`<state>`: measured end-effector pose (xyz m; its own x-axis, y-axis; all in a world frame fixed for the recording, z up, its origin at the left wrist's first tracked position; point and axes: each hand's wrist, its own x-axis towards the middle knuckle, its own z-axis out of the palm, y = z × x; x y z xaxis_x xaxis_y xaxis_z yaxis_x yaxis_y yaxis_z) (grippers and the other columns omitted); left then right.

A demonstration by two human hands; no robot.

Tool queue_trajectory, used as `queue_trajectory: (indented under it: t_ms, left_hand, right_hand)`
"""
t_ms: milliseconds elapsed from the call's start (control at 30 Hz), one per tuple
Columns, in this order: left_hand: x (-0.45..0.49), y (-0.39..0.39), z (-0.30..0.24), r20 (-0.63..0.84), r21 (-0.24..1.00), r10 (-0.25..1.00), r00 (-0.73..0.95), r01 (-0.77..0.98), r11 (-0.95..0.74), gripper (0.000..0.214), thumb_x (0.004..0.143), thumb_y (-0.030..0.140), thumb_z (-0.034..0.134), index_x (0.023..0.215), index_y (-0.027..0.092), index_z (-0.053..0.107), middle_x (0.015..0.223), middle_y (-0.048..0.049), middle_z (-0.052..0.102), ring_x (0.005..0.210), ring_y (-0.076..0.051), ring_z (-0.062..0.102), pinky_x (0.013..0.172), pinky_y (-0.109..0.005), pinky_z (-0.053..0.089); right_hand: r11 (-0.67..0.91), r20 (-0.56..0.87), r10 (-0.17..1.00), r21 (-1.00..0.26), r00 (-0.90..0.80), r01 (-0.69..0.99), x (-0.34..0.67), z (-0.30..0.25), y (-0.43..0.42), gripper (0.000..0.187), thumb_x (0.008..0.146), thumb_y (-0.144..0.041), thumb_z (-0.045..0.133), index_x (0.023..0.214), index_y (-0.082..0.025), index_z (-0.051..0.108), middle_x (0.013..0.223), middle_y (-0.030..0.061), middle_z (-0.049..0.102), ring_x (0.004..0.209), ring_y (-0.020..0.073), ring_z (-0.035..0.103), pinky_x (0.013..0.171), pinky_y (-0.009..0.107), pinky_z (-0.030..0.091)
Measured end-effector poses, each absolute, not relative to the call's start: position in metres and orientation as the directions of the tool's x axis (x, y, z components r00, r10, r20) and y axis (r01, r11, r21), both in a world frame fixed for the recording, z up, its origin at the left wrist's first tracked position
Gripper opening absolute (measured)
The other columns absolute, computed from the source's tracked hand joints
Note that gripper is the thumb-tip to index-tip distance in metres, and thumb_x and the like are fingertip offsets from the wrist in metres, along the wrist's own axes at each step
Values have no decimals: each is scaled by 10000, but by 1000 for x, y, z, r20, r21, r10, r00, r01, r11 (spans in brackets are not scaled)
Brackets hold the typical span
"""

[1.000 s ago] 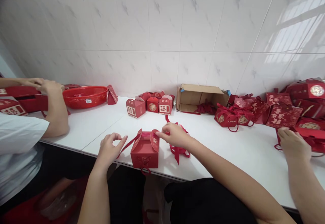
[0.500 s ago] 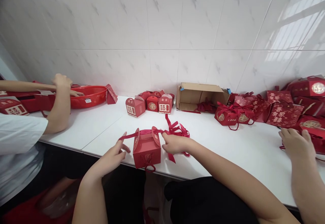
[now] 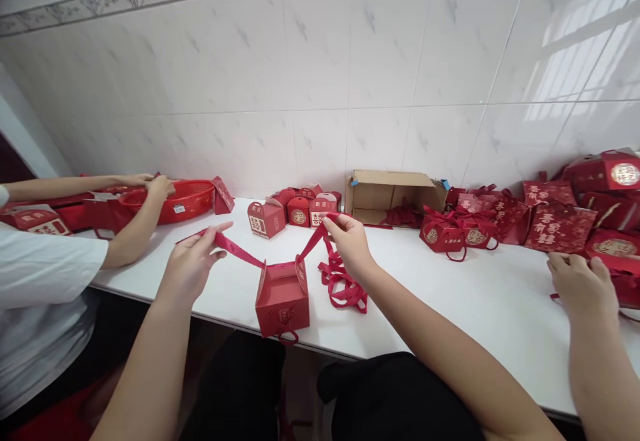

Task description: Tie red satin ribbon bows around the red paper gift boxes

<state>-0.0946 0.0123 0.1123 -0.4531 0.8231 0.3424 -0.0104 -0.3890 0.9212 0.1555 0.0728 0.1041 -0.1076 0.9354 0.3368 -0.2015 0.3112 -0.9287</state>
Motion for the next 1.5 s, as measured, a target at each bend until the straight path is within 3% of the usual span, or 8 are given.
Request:
queue_trajectory:
  t_ms: [167, 333, 667, 1000, 1167, 1300, 1400, 1500]
  left_hand:
    - [-73, 21, 150, 576, 816, 722, -383, 222, -533, 307, 655, 393, 719, 832, 143, 721, 688, -9, 637, 561, -72, 469, 525, -197, 369]
    - [-58, 20, 174, 610, 793, 720, -331, 256, -553, 306, 668, 406, 708, 807, 134, 727, 593, -3, 612, 572, -102, 522, 586, -229, 421]
    - [-55, 16, 183, 498, 863, 850, -171, -2, -505, 335, 688, 427, 694, 843, 131, 707, 672, -31, 661, 624, -126, 596, 623, -252, 475]
    - [-57, 17, 181, 529, 841, 840, -122, -55, -538, 228, 759, 363, 640, 779, 136, 655, 726, -27, 652, 727, -136, 620, 718, -269, 483]
    - [-52, 10, 181, 528, 825, 843, 102, 177, -537, 260, 820, 389, 554, 729, 147, 579, 615, 0, 584, 620, -114, 565, 651, -252, 457]
    - [-49, 2, 181, 454, 730, 866, 209, 470, -496, 275, 819, 378, 543, 659, 155, 557, 576, 18, 532, 569, -98, 517, 567, -224, 414]
    - [-46, -3, 181, 420, 674, 881, 216, 576, -462, 249, 810, 367, 538, 678, 161, 585, 621, 10, 552, 569, -102, 525, 533, -222, 405]
    - [-43, -7, 179, 401, 657, 895, 198, 618, -431, 229, 787, 342, 547, 650, 164, 595, 615, 5, 560, 560, -115, 537, 514, -230, 406]
  right_hand:
    - [435, 462, 879, -877, -114, -202, 153, 123, 75, 358, 730, -475, 616, 928, -179, 646, 875, 54, 659, 829, 178, 606, 711, 299, 491]
    - [543, 582, 801, -804, -136, -244, 147, 146, 73, 331, 717, -467, 650, 881, -180, 654, 872, 55, 668, 862, 195, 613, 778, 337, 480]
    - [548, 592, 767, -805, -248, -227, 132, 166, 71, 383, 749, -542, 590, 715, -167, 659, 669, 13, 602, 659, 124, 565, 596, 247, 420]
    - [513, 595, 741, -801, -312, -308, 126, 169, 70, 338, 764, -494, 599, 708, -162, 617, 663, 9, 613, 628, 115, 583, 639, 267, 463]
    - [431, 486, 775, -874, -404, -225, 118, 169, 66, 246, 757, -394, 621, 774, -165, 534, 550, -57, 510, 424, 55, 437, 445, 210, 346]
    - [416, 474, 676, -877, -565, -238, 119, 164, 58, 102, 767, -246, 570, 791, -147, 580, 569, -71, 428, 466, 36, 346, 464, 201, 286]
    - [442, 467, 616, -872, -635, -212, 121, 157, 53, 134, 757, -203, 573, 864, -150, 633, 644, -37, 509, 546, 57, 410, 511, 213, 326]
    - [516, 538, 603, -826, -589, -226, 123, 150, 51, 178, 764, -259, 616, 910, -166, 656, 799, 13, 606, 671, 91, 504, 593, 237, 394]
